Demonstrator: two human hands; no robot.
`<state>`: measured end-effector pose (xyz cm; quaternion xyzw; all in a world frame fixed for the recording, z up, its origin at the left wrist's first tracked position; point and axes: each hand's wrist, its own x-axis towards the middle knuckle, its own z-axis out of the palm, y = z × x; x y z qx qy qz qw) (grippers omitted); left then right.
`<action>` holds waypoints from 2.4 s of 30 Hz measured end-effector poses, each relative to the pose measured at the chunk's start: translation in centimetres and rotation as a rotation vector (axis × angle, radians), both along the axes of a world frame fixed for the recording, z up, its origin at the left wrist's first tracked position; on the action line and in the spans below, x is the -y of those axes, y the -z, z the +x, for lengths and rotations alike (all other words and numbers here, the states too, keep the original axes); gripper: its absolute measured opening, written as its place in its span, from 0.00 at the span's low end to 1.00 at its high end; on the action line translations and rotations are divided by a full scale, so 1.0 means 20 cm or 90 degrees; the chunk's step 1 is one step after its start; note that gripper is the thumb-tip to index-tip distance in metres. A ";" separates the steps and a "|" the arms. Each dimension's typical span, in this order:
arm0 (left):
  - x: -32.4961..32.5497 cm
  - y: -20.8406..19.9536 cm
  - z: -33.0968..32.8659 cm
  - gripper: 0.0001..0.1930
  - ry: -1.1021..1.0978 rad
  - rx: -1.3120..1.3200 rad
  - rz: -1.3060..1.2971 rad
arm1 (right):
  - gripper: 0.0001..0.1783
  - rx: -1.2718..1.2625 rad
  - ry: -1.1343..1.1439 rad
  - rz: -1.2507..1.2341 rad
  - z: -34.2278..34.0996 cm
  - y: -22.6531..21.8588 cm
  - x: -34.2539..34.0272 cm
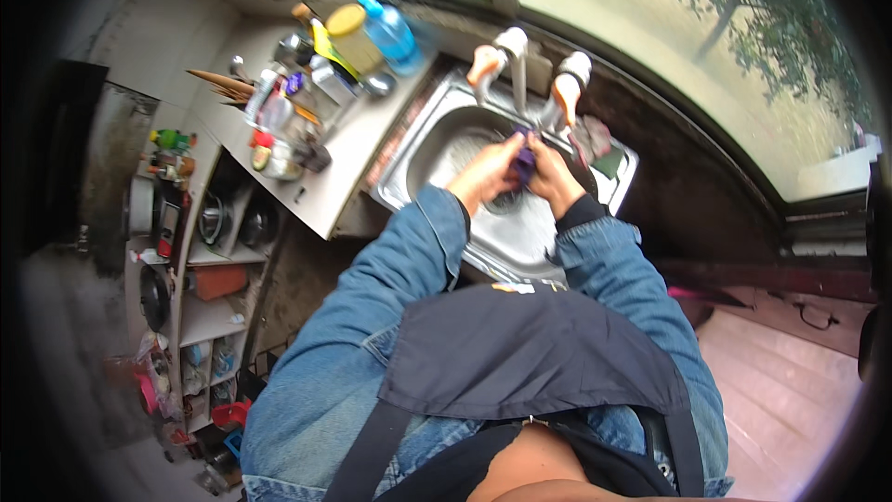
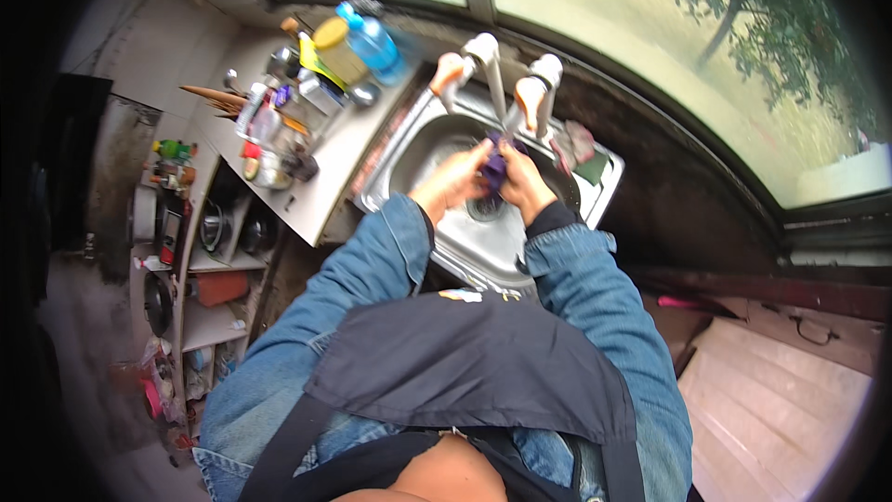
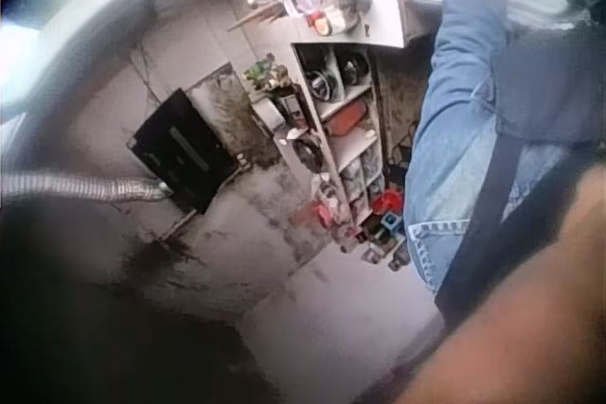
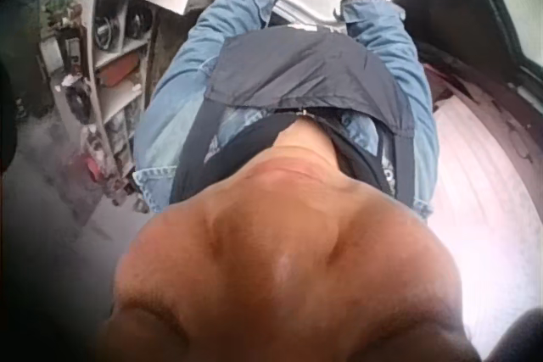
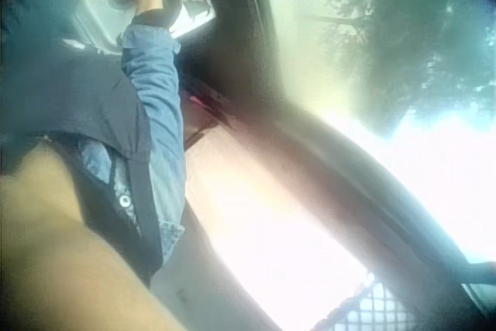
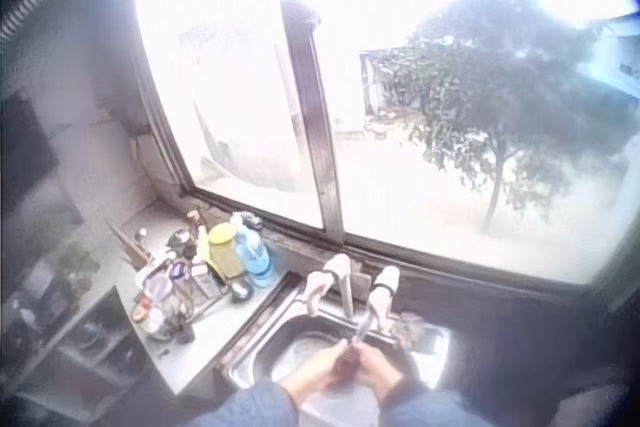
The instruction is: The person cleans a tiled wall in a kitchen using a purple cloth and a steel wool pad. They wipe the wall, rinse the cloth at the sink, scrub the wall with steel wool, and spray the wall with a cleaning solution.
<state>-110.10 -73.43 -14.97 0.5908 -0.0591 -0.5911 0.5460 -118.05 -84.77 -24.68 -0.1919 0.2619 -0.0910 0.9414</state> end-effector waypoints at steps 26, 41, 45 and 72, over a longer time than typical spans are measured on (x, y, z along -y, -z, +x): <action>0.20 0.33 0.00 0.09 -0.023 -0.026 -0.021 | 0.14 -0.117 0.047 -0.215 -0.20 -0.09 0.04; 0.06 0.32 0.05 0.11 -0.015 -0.069 -0.074 | 0.23 -0.356 -0.216 -0.327 -0.14 -0.21 0.04; 0.01 0.35 -0.03 0.08 -0.040 -0.139 -0.113 | 0.08 -0.249 -0.060 -0.181 -0.12 0.07 0.03; 0.06 0.39 -0.09 0.10 -0.126 -0.411 -0.174 | 0.06 -0.053 0.072 -0.377 -0.20 -0.16 0.02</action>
